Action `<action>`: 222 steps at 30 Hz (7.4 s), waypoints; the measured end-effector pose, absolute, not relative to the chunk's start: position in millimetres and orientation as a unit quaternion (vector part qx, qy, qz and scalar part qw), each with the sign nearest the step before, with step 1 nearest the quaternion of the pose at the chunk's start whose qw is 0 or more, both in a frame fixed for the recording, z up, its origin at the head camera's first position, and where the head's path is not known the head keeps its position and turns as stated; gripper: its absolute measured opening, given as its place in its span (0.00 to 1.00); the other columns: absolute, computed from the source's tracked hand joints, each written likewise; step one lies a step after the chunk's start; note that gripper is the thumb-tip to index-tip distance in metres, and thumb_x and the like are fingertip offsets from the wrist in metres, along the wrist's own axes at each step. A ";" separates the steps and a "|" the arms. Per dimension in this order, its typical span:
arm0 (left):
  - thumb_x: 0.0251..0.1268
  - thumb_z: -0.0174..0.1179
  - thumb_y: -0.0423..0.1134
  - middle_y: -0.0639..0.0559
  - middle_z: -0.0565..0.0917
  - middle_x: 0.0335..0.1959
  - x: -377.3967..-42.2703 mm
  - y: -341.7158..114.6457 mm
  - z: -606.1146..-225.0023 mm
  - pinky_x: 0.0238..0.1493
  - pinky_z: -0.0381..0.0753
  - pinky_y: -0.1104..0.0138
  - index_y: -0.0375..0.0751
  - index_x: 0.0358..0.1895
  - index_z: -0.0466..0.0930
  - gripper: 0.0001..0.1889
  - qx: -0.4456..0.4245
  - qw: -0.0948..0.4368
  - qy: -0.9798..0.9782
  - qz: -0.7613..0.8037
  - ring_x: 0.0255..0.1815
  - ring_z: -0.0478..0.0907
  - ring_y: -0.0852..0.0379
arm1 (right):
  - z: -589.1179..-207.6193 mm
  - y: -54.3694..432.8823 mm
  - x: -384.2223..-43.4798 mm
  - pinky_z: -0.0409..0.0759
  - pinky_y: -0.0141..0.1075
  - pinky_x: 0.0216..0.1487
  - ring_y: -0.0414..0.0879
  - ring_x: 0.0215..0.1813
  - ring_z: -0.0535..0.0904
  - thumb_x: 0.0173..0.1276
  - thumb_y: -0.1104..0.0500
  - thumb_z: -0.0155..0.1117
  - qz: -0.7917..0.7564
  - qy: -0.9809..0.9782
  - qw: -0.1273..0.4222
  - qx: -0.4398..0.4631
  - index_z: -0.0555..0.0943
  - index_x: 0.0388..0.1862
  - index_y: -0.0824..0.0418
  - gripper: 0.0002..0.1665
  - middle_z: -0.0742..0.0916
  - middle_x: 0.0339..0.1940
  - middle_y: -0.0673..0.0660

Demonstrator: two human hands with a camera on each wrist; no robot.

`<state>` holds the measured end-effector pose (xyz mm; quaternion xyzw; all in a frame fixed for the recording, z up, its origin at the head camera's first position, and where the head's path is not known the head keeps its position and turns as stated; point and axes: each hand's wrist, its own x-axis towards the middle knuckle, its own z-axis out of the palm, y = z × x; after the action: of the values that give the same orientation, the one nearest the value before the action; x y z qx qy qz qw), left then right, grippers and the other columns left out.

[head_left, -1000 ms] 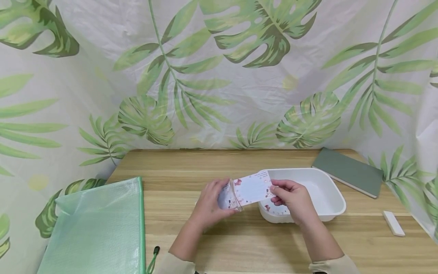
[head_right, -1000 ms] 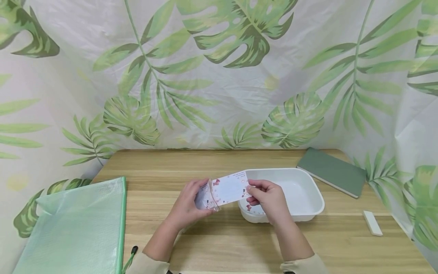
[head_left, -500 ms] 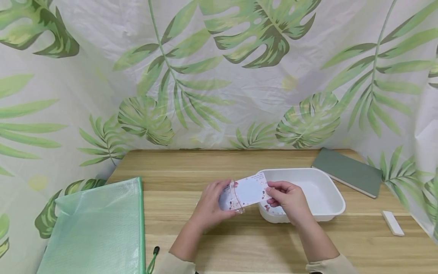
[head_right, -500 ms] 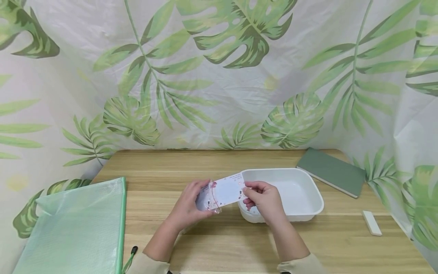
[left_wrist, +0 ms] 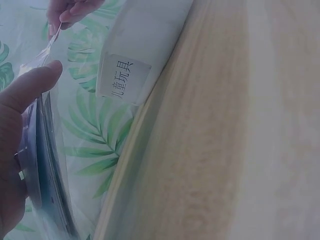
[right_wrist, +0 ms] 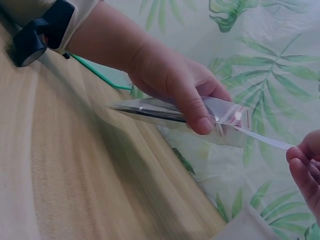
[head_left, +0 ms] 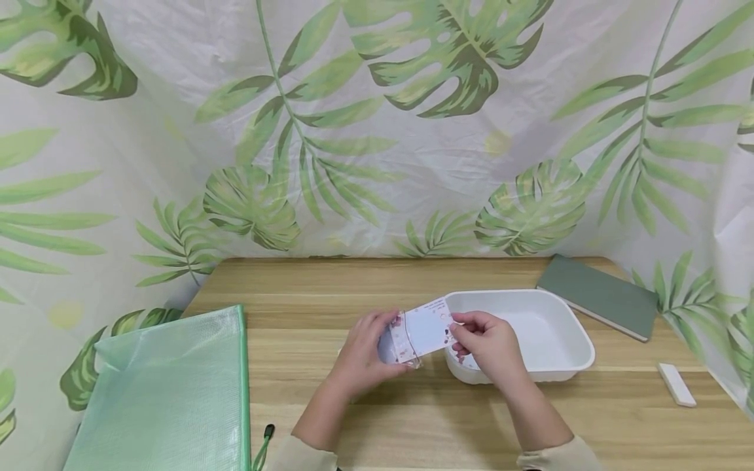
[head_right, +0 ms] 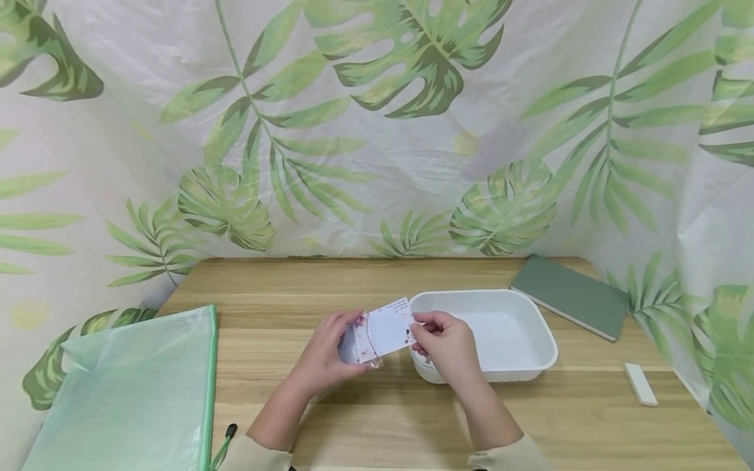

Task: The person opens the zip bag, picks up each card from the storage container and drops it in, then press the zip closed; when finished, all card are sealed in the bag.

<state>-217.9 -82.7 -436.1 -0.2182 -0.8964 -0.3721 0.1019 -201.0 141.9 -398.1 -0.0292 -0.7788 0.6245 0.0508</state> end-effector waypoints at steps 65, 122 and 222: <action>0.36 0.79 0.47 0.47 0.76 0.59 -219.2 -84.5 -433.9 0.61 0.72 0.51 0.43 0.67 0.70 0.46 -0.220 0.117 -0.887 -0.389 0.61 0.71 0.48 | -423.2 216.0 -273.5 0.78 0.44 0.48 0.53 0.48 0.78 0.63 0.52 0.69 0.328 -0.937 -0.113 0.027 0.78 0.58 0.66 0.28 0.83 0.48 0.64; 0.37 0.79 0.47 0.46 0.76 0.60 -220.3 -86.7 -437.2 0.63 0.71 0.51 0.42 0.67 0.70 0.46 -0.216 0.122 -0.890 -0.382 0.62 0.71 0.47 | -385.0 171.0 -202.8 0.84 0.29 0.33 0.35 0.27 0.83 0.67 0.69 0.59 0.661 -0.749 0.042 -0.010 0.75 0.60 0.74 0.23 0.82 0.25 0.48; 0.37 0.79 0.50 0.45 0.77 0.59 -218.8 -84.3 -436.7 0.61 0.72 0.51 0.41 0.66 0.71 0.47 -0.224 0.149 -0.892 -0.363 0.60 0.72 0.46 | -419.3 114.8 -199.1 0.77 0.26 0.39 0.32 0.38 0.78 0.65 0.61 0.67 0.588 -0.805 0.030 0.069 0.86 0.50 0.63 0.15 0.89 0.47 0.60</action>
<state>-218.8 -84.3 -436.7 -0.2243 -0.8921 -0.3628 0.1492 -199.1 114.8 -419.3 0.0691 -0.8050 0.5884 0.0302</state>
